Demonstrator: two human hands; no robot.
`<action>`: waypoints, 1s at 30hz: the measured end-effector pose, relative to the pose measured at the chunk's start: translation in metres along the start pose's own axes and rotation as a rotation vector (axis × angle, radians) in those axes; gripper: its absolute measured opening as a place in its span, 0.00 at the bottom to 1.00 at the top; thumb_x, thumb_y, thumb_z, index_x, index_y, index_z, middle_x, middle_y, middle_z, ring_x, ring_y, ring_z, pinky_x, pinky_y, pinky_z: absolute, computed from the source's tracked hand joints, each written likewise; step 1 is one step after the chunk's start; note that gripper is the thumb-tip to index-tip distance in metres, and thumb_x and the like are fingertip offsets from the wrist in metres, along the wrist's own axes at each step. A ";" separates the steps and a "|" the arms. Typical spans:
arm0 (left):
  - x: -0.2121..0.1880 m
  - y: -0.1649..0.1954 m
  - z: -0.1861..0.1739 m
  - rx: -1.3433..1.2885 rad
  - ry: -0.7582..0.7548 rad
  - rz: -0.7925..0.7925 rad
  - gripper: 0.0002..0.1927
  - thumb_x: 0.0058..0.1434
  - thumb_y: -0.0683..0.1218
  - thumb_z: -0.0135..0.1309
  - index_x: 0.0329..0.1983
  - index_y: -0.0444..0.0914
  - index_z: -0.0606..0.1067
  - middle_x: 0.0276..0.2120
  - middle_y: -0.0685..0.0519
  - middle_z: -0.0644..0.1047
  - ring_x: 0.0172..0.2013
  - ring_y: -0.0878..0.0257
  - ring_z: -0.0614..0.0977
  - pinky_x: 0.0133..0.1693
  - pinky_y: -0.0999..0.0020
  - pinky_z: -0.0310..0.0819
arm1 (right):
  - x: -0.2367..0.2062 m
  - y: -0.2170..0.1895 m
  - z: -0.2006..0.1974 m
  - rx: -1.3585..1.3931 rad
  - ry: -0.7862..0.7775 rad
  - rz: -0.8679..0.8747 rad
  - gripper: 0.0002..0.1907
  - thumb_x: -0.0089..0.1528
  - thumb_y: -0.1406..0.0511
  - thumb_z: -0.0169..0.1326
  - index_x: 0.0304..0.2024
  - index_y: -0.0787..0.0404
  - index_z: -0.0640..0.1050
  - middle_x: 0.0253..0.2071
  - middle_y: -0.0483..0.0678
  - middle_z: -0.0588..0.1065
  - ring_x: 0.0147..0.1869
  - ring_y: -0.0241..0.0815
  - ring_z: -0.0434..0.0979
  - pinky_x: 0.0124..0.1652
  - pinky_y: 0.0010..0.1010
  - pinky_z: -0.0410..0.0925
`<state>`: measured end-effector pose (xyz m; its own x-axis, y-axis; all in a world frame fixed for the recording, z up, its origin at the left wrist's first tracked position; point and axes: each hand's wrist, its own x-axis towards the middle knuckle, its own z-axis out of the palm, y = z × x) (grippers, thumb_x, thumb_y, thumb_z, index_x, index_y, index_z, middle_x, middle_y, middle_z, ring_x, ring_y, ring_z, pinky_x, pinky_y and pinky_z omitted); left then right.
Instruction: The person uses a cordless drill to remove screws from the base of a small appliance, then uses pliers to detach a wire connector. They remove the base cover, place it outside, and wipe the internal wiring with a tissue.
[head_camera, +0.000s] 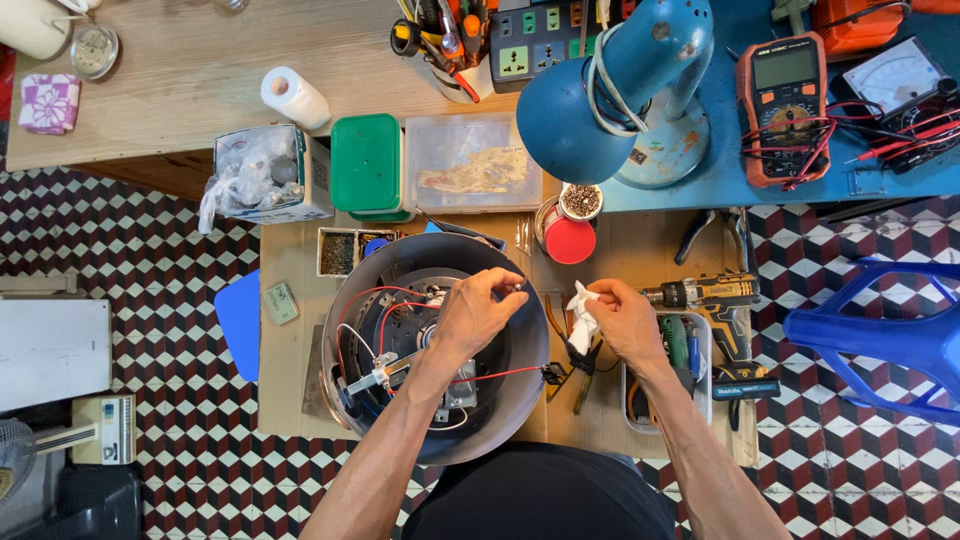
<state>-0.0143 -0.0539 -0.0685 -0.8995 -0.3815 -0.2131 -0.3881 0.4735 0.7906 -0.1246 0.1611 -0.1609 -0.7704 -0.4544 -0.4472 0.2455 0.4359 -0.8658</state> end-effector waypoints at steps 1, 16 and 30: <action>-0.001 0.002 -0.001 0.008 -0.019 -0.011 0.16 0.57 0.50 0.62 0.46 0.37 0.81 0.38 0.46 0.84 0.35 0.58 0.86 0.40 0.65 0.79 | -0.003 0.000 -0.001 -0.106 0.040 -0.030 0.16 0.60 0.64 0.58 0.48 0.65 0.80 0.34 0.49 0.79 0.37 0.34 0.77 0.39 0.26 0.70; 0.005 0.010 -0.019 -0.100 -0.059 -0.174 0.14 0.58 0.50 0.60 0.41 0.36 0.83 0.31 0.52 0.85 0.32 0.68 0.84 0.38 0.70 0.78 | -0.028 0.034 0.006 -0.367 0.106 -0.120 0.16 0.62 0.66 0.52 0.52 0.64 0.78 0.52 0.59 0.75 0.49 0.56 0.78 0.50 0.40 0.70; -0.003 0.017 -0.018 -0.393 -0.024 -0.274 0.12 0.61 0.49 0.63 0.38 0.34 0.82 0.31 0.56 0.82 0.31 0.73 0.80 0.35 0.76 0.74 | -0.079 0.042 -0.021 -0.235 0.286 -0.198 0.16 0.65 0.67 0.50 0.54 0.65 0.76 0.50 0.60 0.76 0.48 0.55 0.80 0.48 0.38 0.71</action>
<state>-0.0149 -0.0593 -0.0442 -0.7811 -0.4296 -0.4532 -0.5103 0.0208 0.8598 -0.0657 0.2317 -0.1576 -0.9297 -0.3275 -0.1687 -0.0389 0.5427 -0.8390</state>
